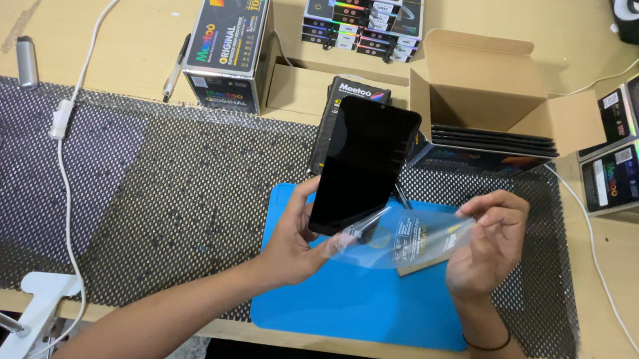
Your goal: The person unpacks a smartphone screen from a Meetoo box, removes the plastic wrap, and wipes the screen with a small cloth. They then write on the back of the screen with a pen before placing it back into the box. The process is repeated with a second screen.
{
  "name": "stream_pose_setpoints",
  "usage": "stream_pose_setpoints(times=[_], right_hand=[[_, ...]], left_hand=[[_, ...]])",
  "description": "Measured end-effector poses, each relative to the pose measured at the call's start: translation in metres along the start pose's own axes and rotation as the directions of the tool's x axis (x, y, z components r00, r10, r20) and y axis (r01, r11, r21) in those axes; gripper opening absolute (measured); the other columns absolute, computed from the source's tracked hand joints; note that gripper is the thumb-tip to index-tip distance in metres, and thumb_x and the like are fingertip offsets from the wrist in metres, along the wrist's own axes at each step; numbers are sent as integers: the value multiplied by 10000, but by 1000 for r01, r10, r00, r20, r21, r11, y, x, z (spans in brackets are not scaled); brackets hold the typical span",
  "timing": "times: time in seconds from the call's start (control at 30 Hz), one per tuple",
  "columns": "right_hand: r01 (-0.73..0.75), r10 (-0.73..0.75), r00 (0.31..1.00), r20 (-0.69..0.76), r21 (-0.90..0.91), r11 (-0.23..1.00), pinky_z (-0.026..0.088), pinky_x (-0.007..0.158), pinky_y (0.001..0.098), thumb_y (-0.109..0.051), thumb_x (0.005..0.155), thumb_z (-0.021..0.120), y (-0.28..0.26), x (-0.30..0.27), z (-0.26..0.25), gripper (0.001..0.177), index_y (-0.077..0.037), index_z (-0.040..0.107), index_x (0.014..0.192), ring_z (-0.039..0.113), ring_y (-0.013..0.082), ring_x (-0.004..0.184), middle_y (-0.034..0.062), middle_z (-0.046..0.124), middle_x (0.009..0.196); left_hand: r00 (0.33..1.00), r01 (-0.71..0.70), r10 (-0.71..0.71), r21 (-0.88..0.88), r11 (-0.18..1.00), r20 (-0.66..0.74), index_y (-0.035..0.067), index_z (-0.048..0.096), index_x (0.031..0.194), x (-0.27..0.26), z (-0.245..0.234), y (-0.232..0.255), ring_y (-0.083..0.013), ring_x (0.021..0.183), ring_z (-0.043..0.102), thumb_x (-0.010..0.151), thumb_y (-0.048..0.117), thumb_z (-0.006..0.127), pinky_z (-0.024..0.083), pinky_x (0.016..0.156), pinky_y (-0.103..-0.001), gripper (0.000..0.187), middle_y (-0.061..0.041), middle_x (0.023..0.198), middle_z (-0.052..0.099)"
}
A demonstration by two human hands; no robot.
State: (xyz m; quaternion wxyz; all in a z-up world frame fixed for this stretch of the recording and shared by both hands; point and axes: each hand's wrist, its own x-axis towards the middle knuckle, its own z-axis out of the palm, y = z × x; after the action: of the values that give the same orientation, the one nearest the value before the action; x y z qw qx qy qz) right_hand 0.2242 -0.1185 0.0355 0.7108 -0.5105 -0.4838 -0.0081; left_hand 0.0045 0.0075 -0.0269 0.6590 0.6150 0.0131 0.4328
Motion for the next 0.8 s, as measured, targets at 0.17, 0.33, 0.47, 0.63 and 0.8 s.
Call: stream_pose_setpoints(times=[0.17,0.33,0.47,0.63,0.8], right_hand=[[12,-11,1000,21,-4,1000,524,785,347,-241,973,503,4,-1,-3,185,-114,394,895,552,234,870,174,435,1144],[9,-10,1000,24,23,1000,520,769,343,-244,983,507,3,-3,0,199,-114,391,888,559,237,865,171,433,1140],[23,-24,999,48,16,1000,525,783,354,-218,982,505,5,-4,-1,171,-110,406,893,564,239,872,164,434,1130],[16,-15,996,85,-14,1000,521,770,369,-176,961,499,3,-5,-2,141,-112,406,878,561,247,855,164,445,1100],[8,-6,994,106,-17,1000,527,766,367,-167,951,499,4,-5,-2,124,-128,407,879,573,234,853,144,455,1083]], left_hand=[[999,30,-30,-20,999,-14,6,184,1571,1,3,5,-470,1211,613,939,26,678,595,888,-497,802,-282,1247,655],[999,44,-45,-42,998,-16,-16,172,1567,3,6,14,-513,1225,585,936,19,674,588,909,-538,807,-323,1261,637],[998,56,-58,-57,997,-23,-18,162,1569,5,6,17,-521,1237,569,932,5,673,576,922,-559,817,-327,1261,630],[996,73,-75,-53,996,-37,-2,168,1574,7,8,21,-501,1230,586,909,-52,668,579,925,-552,833,-300,1256,645],[993,101,-103,-41,994,-55,2,175,1577,3,5,13,-482,1224,600,888,-88,667,578,913,-532,851,-301,1234,658]])
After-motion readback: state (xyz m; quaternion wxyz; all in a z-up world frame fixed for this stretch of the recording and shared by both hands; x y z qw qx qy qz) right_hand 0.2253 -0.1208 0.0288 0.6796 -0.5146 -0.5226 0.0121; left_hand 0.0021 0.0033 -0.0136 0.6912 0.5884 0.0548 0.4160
